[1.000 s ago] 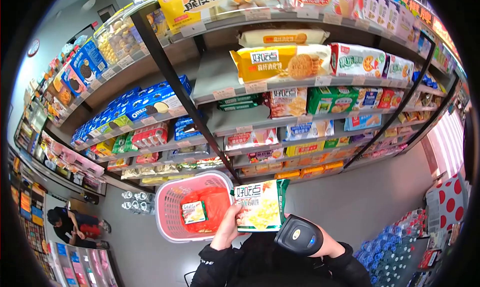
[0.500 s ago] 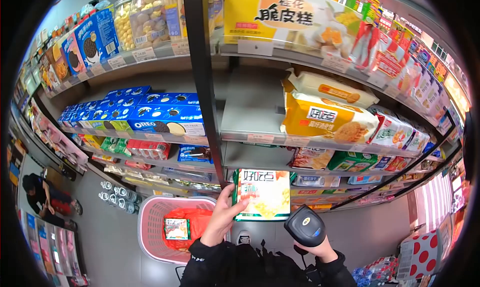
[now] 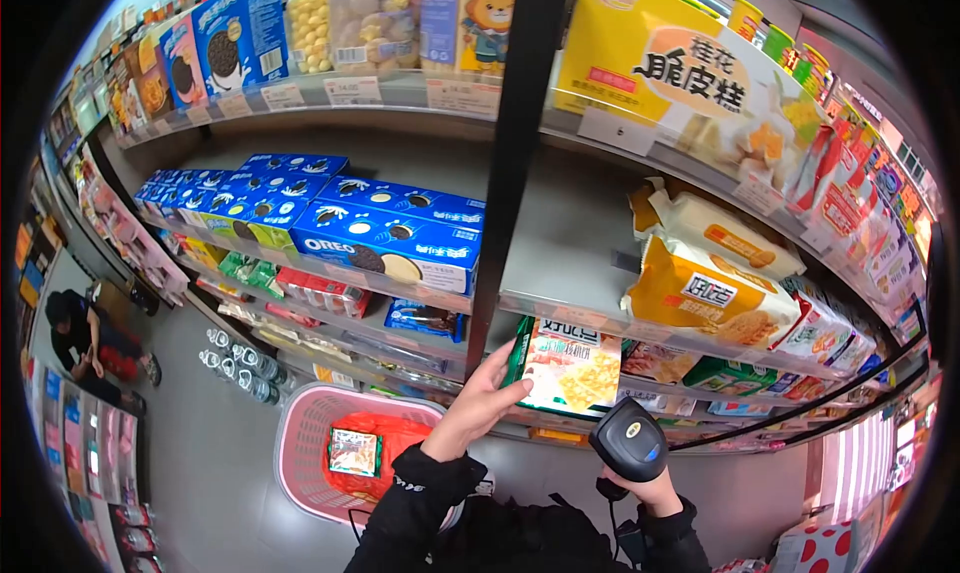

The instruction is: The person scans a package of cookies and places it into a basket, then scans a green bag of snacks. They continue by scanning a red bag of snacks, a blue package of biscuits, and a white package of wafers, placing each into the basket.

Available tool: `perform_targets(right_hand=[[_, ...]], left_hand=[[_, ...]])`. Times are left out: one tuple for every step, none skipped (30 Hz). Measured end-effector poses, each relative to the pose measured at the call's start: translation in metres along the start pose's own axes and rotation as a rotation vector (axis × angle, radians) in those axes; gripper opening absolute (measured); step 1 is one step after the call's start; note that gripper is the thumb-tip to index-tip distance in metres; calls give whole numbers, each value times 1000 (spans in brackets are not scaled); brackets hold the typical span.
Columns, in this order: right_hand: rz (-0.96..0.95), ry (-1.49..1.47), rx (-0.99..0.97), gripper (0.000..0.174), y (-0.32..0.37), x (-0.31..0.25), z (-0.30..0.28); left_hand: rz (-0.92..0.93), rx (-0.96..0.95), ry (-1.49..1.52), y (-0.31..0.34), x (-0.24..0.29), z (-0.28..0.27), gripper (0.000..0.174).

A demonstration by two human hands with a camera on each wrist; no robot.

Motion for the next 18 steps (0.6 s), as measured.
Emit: perform_targets(right_hand=[[11,7,34,57,-1,2,-3],[16,13,26,57,-2,3,-3],[38,0,46,55,-3,5,-5],[60,-12,66,54,-4,7,-7],[64,-5,59,54,-5,8,-6],[57,0,96,51,-3,9,-10],[50,6,133,49,-2,10,-13],[42,12,171,47,-1,9,-17],[30,-58,202,47,1,5,-16],[33,-50,197,47,1,2,-17],[21,-36,193,47,1,-1,-17],[9,-25,191,47,1,-2,-17],[11,-23,191,47,2,-2,-18],[-3,-6,165,52,2,-4,-17],[-16,12,138,56,2,-5,-16],[-12,14,138,56,3,-4,-16],[-31,29,121,61,3,-4,-13],[-44,41,104,66,4,-4,-11]], left_hand=[[20,6,-1,-3,4,-1,63],[25,12,7,-8,4,-3,63],[41,28,9,-14,3,-7,64],[59,43,11,-19,2,-10,65],[104,36,8,-24,3,-7,65],[107,41,16,-28,2,-6,65],[129,58,-3,-32,3,-6,65],[150,75,-21,-37,5,-6,64],[167,102,-38,-38,9,-2,60],[171,105,-31,-40,13,1,60],[155,120,-19,-41,15,2,57],[136,133,-11,-44,15,2,53],[135,134,-8,-48,14,2,53],[158,163,-31,-52,14,-2,48],[180,194,-54,-58,14,-7,44],[178,195,-50,-66,12,-10,44],[187,211,-57,-76,12,-16,42],[190,230,-62,-84,12,-20,39]])
Point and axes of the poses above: each hand's wrist, its own y-axis away from the middle knuckle, its own z-axis out of the palm, x = y × z, the point moved 9 cm from there along -y, towards the middle knuckle, and after that the axes turned 6 degrees about -x, right-handed, at the moved point
